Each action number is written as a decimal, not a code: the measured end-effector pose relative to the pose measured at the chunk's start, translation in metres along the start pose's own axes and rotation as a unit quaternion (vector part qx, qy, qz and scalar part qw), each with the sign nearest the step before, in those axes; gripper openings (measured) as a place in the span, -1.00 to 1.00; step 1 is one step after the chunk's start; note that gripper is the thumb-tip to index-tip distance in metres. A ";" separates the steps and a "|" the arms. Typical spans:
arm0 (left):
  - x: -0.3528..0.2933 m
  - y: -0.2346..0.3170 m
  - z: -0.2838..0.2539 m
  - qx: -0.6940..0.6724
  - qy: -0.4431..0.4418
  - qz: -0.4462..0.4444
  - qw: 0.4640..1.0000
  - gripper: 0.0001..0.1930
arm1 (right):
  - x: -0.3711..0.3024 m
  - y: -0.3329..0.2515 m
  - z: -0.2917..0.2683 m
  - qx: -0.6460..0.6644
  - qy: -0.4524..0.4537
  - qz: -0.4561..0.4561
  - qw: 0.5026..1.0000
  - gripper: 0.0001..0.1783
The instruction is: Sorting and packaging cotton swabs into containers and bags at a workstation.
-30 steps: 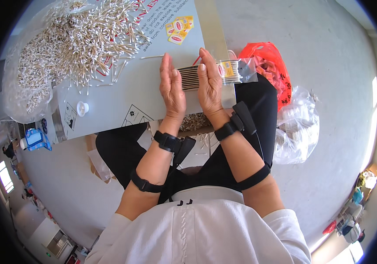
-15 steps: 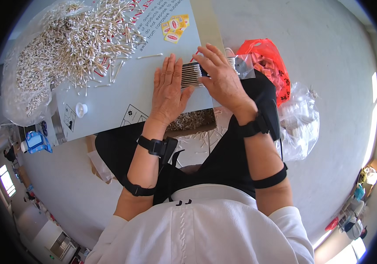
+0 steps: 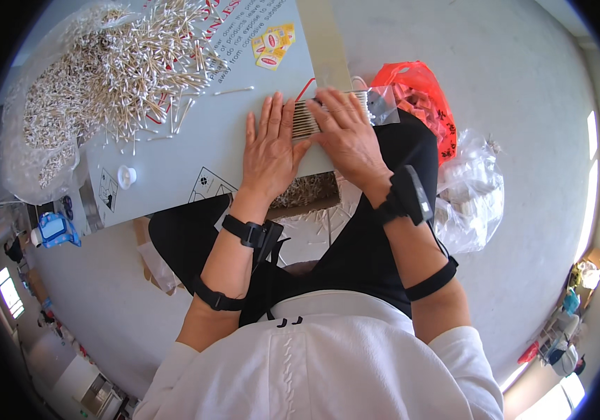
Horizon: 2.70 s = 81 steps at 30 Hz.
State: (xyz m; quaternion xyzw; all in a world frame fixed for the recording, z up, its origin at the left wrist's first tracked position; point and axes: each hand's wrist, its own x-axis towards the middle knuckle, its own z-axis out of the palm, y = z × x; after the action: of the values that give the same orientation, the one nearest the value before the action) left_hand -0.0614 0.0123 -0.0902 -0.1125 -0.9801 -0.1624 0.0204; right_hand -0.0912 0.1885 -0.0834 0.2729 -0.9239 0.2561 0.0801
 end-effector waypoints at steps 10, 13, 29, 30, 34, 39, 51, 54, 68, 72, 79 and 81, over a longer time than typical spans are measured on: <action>0.002 0.005 0.002 -0.002 -0.012 -0.011 1.000 -0.28 | 0.002 0.029 0.004 -0.109 0.048 0.097 0.988 -0.43; 0.004 0.006 0.003 -0.002 -0.016 -0.011 1.000 -0.29 | -0.005 0.036 0.015 -0.066 -0.015 0.128 0.989 -0.39; 0.019 0.031 0.014 -0.028 0.002 0.000 1.000 -0.31 | -0.007 0.040 0.016 -0.007 0.001 0.114 0.993 -0.40; 0.020 0.032 0.015 -0.028 0.004 -0.001 1.000 -0.32 | -0.008 0.041 0.017 -0.007 0.002 0.112 0.994 -0.41; 0.020 0.033 0.015 -0.020 0.000 -0.006 1.000 -0.34 | -0.007 0.040 0.015 0.013 0.003 0.114 0.993 -0.41; 0.020 0.033 0.017 -0.016 0.011 -0.010 1.000 -0.36 | -0.006 0.040 0.015 0.030 0.006 0.112 0.993 -0.42; 0.023 0.035 0.017 -0.117 0.048 -0.014 0.992 -0.38 | -0.006 0.040 0.007 0.010 0.025 0.124 0.992 -0.47; 0.027 0.027 0.021 -0.283 0.179 -0.028 0.942 -0.41 | -0.006 0.049 0.008 0.153 0.211 0.228 0.938 -0.51; 0.044 0.049 0.033 -0.469 0.224 -0.115 0.846 -0.45 | 0.004 0.070 0.032 0.708 0.236 0.402 0.530 -0.73; 0.047 0.056 0.035 -0.485 0.239 -0.117 0.833 -0.44 | 0.006 0.062 0.034 0.695 0.259 0.405 0.535 -0.76; 0.053 0.079 0.042 -0.560 0.235 -0.124 0.785 -0.42 | 0.008 0.057 0.029 0.680 0.271 0.409 0.545 -0.77; 0.055 0.083 0.044 -0.583 0.236 -0.121 0.768 -0.42 | 0.012 0.050 0.026 0.672 0.290 0.408 0.546 -0.80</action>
State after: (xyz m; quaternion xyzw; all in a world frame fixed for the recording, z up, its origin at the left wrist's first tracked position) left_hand -0.0964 0.1152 -0.1017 0.0581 -0.6669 -0.7251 0.1613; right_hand -0.1285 0.2057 -0.1238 -0.2484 -0.4207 0.8722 0.0242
